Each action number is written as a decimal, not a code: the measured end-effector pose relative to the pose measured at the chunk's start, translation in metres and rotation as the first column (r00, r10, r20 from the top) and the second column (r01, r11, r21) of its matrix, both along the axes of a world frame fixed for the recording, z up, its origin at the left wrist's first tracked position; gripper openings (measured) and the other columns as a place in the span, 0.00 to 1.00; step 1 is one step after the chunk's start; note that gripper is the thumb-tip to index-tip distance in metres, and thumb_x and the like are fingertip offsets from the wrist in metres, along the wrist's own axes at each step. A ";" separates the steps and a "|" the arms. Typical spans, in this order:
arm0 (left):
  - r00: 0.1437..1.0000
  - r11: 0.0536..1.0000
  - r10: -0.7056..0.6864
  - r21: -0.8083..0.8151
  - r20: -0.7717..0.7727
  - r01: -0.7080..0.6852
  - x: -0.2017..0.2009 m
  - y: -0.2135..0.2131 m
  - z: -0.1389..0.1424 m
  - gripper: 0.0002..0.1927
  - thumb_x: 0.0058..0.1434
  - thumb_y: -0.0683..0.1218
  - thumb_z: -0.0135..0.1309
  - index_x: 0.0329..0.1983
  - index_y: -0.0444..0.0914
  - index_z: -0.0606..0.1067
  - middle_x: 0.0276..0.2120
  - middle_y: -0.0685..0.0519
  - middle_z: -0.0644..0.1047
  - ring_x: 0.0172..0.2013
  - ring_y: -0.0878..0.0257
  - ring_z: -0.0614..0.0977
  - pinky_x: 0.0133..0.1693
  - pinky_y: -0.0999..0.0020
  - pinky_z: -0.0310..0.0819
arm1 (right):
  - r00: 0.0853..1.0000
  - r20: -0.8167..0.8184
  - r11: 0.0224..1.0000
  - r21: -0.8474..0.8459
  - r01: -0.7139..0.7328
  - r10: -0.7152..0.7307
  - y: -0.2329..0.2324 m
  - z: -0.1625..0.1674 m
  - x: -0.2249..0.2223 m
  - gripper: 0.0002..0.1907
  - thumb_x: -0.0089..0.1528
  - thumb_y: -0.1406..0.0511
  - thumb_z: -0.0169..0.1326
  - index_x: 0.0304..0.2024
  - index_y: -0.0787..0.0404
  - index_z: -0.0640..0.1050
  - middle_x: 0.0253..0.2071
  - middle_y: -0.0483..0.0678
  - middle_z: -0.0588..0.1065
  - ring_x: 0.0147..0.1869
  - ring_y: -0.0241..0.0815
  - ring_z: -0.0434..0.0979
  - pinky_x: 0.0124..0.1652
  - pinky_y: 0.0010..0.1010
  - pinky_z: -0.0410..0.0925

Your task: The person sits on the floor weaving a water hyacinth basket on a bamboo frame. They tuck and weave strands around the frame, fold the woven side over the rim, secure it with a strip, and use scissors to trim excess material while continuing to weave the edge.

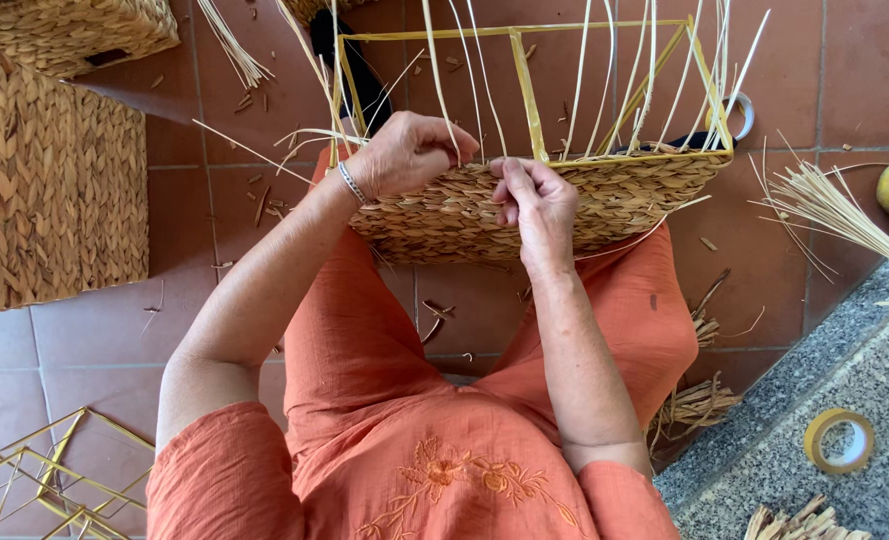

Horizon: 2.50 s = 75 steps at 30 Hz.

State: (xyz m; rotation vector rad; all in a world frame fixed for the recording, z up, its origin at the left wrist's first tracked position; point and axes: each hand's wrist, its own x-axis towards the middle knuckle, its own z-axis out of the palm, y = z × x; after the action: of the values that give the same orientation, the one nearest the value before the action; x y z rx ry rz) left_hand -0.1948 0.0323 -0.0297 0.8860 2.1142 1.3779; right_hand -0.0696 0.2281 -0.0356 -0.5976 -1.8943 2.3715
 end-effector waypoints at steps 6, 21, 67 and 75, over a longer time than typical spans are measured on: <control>0.981 0.976 -0.040 -0.203 0.188 0.078 -0.020 0.013 0.010 0.10 0.56 0.48 0.65 0.39 0.40 0.85 0.30 0.54 0.85 0.29 0.70 0.82 0.33 0.70 0.79 | 0.972 -0.209 0.862 0.507 0.015 0.106 -0.008 0.009 -0.021 0.11 0.70 0.62 0.58 0.41 0.64 0.84 0.26 0.41 0.76 0.28 0.28 0.70 0.28 0.22 0.64; 0.822 0.902 0.430 -0.209 0.372 -0.378 -0.016 0.042 -0.008 0.13 0.48 0.35 0.59 0.36 0.37 0.71 0.26 0.52 0.78 0.20 0.68 0.80 0.22 0.70 0.78 | 0.900 -0.367 0.657 0.743 0.131 0.235 -0.006 -0.004 0.026 0.08 0.73 0.66 0.57 0.53 0.61 0.79 0.41 0.47 0.76 0.39 0.37 0.79 0.37 0.29 0.72; 0.932 0.846 -0.165 -0.440 0.323 0.302 -0.047 0.054 0.007 0.11 0.53 0.39 0.64 0.40 0.42 0.83 0.28 0.54 0.83 0.27 0.67 0.84 0.30 0.70 0.82 | 0.914 -0.247 0.206 0.960 0.188 0.321 -0.022 -0.031 0.034 0.30 0.58 0.78 0.55 0.63 0.56 0.73 0.47 0.50 0.71 0.45 0.44 0.81 0.41 0.34 0.77; 0.939 0.891 -0.141 -0.374 0.314 0.258 -0.044 0.049 0.017 0.10 0.51 0.39 0.63 0.38 0.39 0.85 0.30 0.52 0.85 0.29 0.68 0.84 0.32 0.72 0.82 | 0.914 -0.250 0.194 0.961 0.196 0.318 -0.023 -0.028 0.032 0.31 0.57 0.78 0.56 0.63 0.55 0.74 0.47 0.49 0.70 0.46 0.45 0.80 0.43 0.35 0.77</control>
State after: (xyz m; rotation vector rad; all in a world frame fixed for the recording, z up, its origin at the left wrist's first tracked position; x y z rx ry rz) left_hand -0.2385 0.0816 -0.0127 0.6699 1.9260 0.8464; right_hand -0.0372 0.2055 -0.0637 0.1418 -2.5958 0.6151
